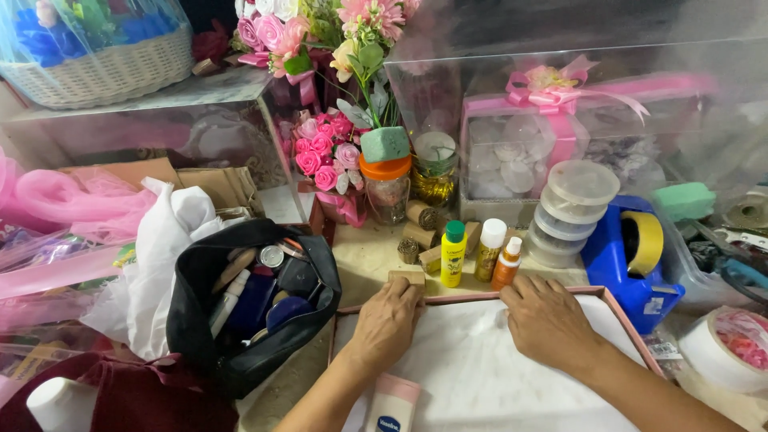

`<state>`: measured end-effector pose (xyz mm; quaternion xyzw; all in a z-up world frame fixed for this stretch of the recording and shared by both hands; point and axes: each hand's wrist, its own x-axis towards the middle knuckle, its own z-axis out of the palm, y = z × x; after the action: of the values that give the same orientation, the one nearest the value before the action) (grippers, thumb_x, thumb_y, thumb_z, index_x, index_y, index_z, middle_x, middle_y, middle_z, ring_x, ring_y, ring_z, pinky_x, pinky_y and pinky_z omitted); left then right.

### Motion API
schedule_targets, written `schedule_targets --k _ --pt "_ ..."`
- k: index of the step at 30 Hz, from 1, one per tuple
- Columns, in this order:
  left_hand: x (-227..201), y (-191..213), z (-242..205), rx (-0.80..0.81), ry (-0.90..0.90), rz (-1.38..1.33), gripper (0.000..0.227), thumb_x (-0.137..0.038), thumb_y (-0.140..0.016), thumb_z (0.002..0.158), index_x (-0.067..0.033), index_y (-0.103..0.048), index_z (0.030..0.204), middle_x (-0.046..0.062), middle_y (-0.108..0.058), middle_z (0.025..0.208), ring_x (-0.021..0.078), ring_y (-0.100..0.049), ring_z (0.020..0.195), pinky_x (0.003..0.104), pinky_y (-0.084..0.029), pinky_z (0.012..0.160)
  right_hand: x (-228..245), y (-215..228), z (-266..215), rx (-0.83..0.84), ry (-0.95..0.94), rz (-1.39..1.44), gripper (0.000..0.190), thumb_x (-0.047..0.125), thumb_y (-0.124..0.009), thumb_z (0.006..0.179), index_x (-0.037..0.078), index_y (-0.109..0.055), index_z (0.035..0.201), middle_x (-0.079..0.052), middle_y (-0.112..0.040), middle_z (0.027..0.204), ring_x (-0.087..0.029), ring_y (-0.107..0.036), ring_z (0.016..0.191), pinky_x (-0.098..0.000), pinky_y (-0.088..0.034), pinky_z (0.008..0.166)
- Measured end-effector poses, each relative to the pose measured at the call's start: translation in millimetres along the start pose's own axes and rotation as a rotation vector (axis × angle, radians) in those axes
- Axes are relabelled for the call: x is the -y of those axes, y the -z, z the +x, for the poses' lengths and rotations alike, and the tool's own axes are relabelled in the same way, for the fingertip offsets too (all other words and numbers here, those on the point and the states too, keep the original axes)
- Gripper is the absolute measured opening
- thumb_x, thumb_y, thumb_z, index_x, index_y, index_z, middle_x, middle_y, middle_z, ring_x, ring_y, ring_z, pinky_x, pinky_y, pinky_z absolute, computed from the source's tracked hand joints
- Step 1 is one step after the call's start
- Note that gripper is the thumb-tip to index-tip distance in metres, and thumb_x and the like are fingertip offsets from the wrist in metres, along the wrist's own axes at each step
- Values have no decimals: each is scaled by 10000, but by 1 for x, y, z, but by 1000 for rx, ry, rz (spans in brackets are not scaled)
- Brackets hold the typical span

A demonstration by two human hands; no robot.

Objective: Arranging various items like small bottles and containers inside a box and using a utility knife for adjustments.

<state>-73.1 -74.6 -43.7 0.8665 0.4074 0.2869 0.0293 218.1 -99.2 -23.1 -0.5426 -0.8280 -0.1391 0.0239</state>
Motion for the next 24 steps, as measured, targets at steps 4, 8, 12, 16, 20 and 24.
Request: schedule_targets --k 4,8,12,16,20,24 --pt "-12 22 3 -1 37 -155 113 -168 -553 1025 -70 -592 984 114 -563 931 326 -576 787 444 -467 687 -2 -4 0 -25 26 34 104 183 -555 831 187 -630 902 -35 -603 918 -273 -595 902 -441 -486 800" --pt "-16 32 2 80 102 -300 66 -100 -500 1008 -81 -553 973 114 -589 903 327 -569 763 456 -439 668 -5 -5 0 -61 61 56 108 136 -563 787 184 -615 868 -33 -596 891 -283 -592 863 -448 -485 762" --pt "-15 38 2 135 117 -348 74 -144 -491 1007 -98 -529 963 101 -660 895 342 -612 778 446 -439 698 -3 4 0 -79 41 159 123 246 -637 863 178 -600 958 -25 -616 927 -264 -595 898 -424 -493 805" --pt "-20 48 4 103 102 -447 82 -81 -506 1008 -80 -508 925 98 -635 827 321 -575 674 436 -435 640 -7 -8 0 -162 125 108 102 134 -552 827 154 -609 909 -46 -566 882 -283 -570 816 -431 -479 709" --pt "-20 52 4 112 102 -460 56 -42 -498 982 -79 -514 942 98 -654 850 300 -591 688 422 -452 632 -12 -2 4 -43 17 254 47 181 -571 860 173 -601 896 -21 -607 935 -263 -590 930 -421 -490 837" --pt "-12 45 -1 218 179 -243 317 -380 -661 961 -147 -565 1154 25 -724 1093 317 -692 966 465 -445 781 -23 0 -2 16 -54 359 83 267 -574 908 187 -578 884 -12 -648 910 -254 -607 934 -412 -466 879"
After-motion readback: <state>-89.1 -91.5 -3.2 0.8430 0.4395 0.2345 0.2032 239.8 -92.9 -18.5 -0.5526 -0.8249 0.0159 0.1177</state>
